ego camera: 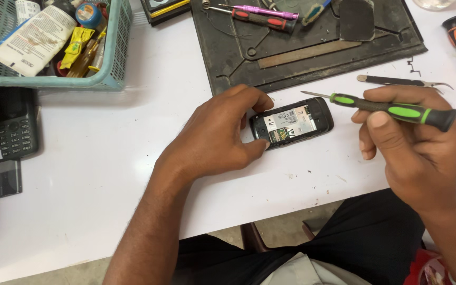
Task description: The person aligns and presses a flexible ribbon cable onto the phone's internal display assembly, then places the front cover onto the phone body and presses the edges to seat it. The person then uses a screwdriver to tighten screws on the back of the phone.
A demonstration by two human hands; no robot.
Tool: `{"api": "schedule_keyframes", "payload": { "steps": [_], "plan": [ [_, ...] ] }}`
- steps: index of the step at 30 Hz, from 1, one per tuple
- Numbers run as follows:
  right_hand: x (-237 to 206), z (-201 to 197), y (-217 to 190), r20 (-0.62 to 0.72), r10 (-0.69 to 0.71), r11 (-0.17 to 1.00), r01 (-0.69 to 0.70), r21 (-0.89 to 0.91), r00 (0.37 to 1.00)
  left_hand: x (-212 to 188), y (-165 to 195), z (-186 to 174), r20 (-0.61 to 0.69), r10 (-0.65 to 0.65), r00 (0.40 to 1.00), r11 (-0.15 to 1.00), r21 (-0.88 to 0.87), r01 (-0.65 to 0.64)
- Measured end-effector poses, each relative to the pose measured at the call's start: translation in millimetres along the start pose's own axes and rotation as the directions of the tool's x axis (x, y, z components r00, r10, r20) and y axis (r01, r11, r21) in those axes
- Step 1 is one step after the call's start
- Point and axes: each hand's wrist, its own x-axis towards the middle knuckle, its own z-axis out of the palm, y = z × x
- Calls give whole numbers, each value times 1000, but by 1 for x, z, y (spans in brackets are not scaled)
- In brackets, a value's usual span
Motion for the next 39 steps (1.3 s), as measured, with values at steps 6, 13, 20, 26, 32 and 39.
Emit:
{"api": "schedule_keyframes", "payload": {
  "steps": [6,13,20,26,32,39],
  "plan": [
    [-2,4,-1,-2,10,1000,-10,23,1000,2,1,1,15,-39,999,999,26,38],
    [-2,5,0,8,5,1000,-6,24,1000,2,-2,4,-30,42,999,998,46,-41],
    [-1,4,-5,25,-10,998,11,-59,1000,1,-2,4,-35,47,998,999,29,-46],
    [1,7,-8,112,-88,994,95,-53,990,1,-2,2,-16,45,999,999,14,-45],
    [3,19,-6,226,-171,952,220,-215,959,-1,-4,4,-20,111,994,994,8,-111],
    [11,21,-11,283,-187,913,272,-303,941,0,-5,6,-21,110,994,994,-11,-111]
  ]
}}
